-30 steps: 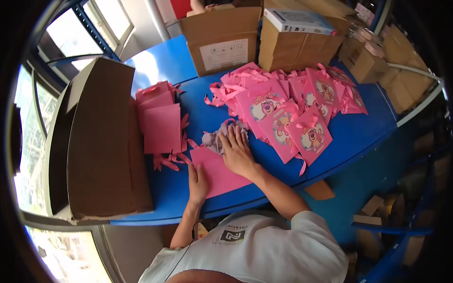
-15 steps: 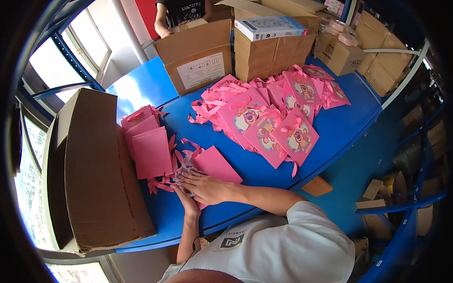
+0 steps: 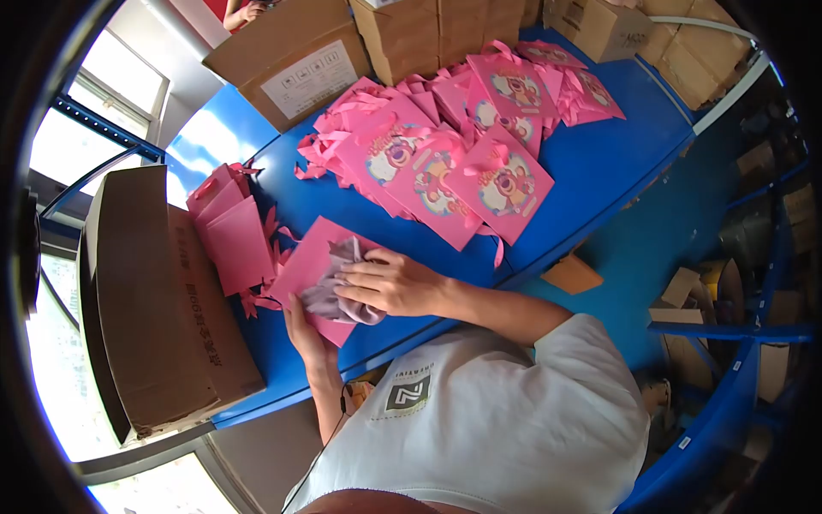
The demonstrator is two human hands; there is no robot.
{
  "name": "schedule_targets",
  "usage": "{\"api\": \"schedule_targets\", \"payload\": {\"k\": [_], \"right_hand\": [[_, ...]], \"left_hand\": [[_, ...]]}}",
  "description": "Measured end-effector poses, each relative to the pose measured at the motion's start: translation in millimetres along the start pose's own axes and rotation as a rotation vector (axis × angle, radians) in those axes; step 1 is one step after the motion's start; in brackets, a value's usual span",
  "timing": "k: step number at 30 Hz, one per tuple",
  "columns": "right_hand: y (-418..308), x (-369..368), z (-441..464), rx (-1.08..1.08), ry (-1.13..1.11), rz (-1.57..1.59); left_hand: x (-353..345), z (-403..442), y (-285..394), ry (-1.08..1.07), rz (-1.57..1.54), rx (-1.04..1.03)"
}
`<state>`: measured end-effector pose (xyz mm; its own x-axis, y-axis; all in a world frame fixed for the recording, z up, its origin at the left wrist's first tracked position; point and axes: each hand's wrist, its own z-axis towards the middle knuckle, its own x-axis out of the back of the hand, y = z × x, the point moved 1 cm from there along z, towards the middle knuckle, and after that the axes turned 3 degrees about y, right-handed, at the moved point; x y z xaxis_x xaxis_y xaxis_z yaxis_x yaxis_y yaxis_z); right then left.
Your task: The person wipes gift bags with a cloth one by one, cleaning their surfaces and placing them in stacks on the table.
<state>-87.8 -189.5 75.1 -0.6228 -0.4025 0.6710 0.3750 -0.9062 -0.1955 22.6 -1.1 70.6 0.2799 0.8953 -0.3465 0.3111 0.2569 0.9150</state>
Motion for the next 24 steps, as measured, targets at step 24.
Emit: {"api": "schedule_targets", "payload": {"k": [24], "right_hand": [[44, 102, -105, -0.787, 0.451, 0.126]], "left_hand": [[13, -4, 13, 0.312, 0.636, -0.550]]}}
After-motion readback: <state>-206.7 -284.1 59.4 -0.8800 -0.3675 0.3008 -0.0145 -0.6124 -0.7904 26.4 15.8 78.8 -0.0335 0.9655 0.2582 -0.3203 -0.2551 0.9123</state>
